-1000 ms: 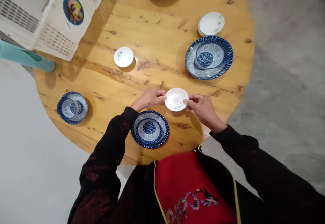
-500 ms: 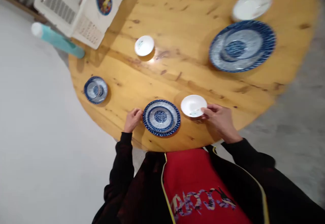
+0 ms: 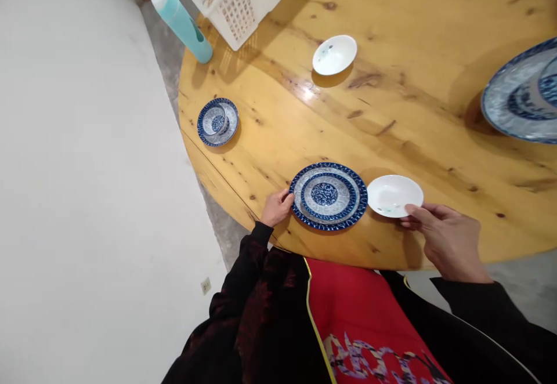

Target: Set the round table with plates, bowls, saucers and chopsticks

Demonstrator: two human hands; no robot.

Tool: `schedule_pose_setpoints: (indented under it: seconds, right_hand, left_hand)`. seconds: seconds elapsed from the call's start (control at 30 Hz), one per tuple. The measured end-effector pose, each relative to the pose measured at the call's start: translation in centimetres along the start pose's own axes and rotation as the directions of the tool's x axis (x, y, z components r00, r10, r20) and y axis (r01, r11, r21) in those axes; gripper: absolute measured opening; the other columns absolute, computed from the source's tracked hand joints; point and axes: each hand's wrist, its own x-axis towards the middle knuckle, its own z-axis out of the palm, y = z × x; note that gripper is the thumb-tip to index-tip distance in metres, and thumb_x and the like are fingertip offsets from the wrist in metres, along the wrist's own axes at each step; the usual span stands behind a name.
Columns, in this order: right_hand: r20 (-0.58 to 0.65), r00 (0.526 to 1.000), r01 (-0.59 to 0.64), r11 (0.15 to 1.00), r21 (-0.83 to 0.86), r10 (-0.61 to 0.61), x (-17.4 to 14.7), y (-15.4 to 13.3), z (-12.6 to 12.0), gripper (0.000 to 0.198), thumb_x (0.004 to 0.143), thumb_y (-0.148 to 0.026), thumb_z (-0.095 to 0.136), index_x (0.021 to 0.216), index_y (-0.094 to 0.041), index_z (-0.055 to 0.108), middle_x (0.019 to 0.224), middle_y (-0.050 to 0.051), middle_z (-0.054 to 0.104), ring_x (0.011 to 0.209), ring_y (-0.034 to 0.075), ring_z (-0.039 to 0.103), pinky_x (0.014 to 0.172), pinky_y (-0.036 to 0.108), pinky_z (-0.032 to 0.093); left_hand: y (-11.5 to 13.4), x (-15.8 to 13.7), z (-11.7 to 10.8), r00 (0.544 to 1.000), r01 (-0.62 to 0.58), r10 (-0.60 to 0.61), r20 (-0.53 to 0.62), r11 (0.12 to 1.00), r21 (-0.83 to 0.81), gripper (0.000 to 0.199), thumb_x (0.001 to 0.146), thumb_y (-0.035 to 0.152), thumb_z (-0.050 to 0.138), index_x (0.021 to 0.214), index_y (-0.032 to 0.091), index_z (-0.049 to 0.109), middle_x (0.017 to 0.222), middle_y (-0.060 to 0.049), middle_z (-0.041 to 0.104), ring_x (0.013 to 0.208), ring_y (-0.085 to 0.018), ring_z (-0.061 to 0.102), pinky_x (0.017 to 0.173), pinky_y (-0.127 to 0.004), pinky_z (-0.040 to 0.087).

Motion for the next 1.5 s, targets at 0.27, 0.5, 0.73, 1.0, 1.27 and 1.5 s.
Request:
schedule_pose_setpoints:
  seconds: [0.27, 0.5, 0.73, 1.0, 1.27, 1.5]
  right_hand:
    - [-0.027, 1.000, 0.001, 1.000, 0.007, -0.001, -0.6, -0.2, 0.6, 0.010, 0.062, -0.014, 0.074, 0.062, -0.020, 0.065, 0.059, 0.005, 0.060, 0.050, 0.015, 0.057, 0.046, 0.023, 0.054]
    - [-0.051, 0.999, -0.006, 0.999, -0.040, 0.004, -1.1, -0.6, 0.8, 0.010, 0.069, -0.013, 0.071, 0.066, -0.019, 0.063, 0.062, 0.003, 0.059, 0.052, 0.013, 0.056, 0.050, 0.022, 0.056]
    - [-0.035, 0.999, -0.013, 0.999, 0.032, 0.014, -0.3, 0.1, 0.7, 0.007, 0.070, -0.012, 0.072, 0.070, -0.015, 0.065, 0.056, 0.000, 0.061, 0.047, 0.011, 0.058, 0.047, 0.018, 0.052]
    - [-0.025, 1.000, 0.009, 0.998, 0.062, -0.007, 0.4, 0.3, 0.8, 0.008, 0.069, -0.016, 0.073, 0.071, -0.012, 0.066, 0.053, 0.001, 0.063, 0.045, 0.011, 0.059, 0.044, 0.018, 0.052]
    - [-0.026, 0.999, 0.041, 0.993, 0.110, -0.038, 0.5, 0.4, 1.1, 0.008, 0.070, -0.016, 0.072, 0.069, -0.013, 0.065, 0.051, 0.001, 0.063, 0.045, 0.010, 0.059, 0.042, 0.016, 0.049]
    - [-0.012, 0.999, 0.043, 0.992, 0.115, -0.042, 0.6, 0.6, 1.5, 0.007, 0.072, -0.015, 0.070, 0.069, -0.013, 0.064, 0.052, 0.001, 0.063, 0.045, 0.010, 0.058, 0.042, 0.016, 0.048]
  left_hand:
    - [-0.2, 0.3, 0.0, 1.000, -0.009, 0.010, -0.005, 0.999, 0.048, 0.035, 0.093, 0.031, 0.045, 0.063, 0.022, 0.030, 0.060, 0.003, 0.035, 0.061, -0.013, 0.038, 0.061, -0.027, 0.031]
    - [0.1, 0.1, 0.0, 0.999, 0.019, -0.017, -0.031, 0.998, 0.059, 0.035, 0.093, 0.030, 0.045, 0.063, 0.022, 0.030, 0.061, 0.003, 0.034, 0.062, -0.013, 0.038, 0.062, -0.025, 0.033]
    - [0.4, 0.2, -0.5, 0.999, 0.026, -0.024, -0.036, 0.997, 0.066, 0.032, 0.091, 0.035, 0.043, 0.064, 0.021, 0.034, 0.062, 0.003, 0.035, 0.063, -0.013, 0.039, 0.063, -0.025, 0.033]
    - [-0.3, 1.0, -1.3, 0.997, -0.006, 0.004, -0.077, 1.000, -0.017, 0.037, 0.089, 0.043, 0.048, 0.061, 0.022, 0.034, 0.061, 0.003, 0.034, 0.062, -0.013, 0.038, 0.059, -0.024, 0.032]
    - [-0.7, 1.5, -1.1, 0.994, -0.008, -0.003, -0.106, 0.995, -0.104, 0.037, 0.085, 0.047, 0.051, 0.061, 0.021, 0.041, 0.061, 0.003, 0.036, 0.061, -0.012, 0.037, 0.057, -0.024, 0.033]
    - [-0.8, 1.4, -1.0, 0.994, -0.002, -0.010, -0.105, 0.994, -0.114, 0.037, 0.085, 0.047, 0.051, 0.061, 0.021, 0.042, 0.061, 0.003, 0.038, 0.061, -0.013, 0.040, 0.058, -0.024, 0.035]
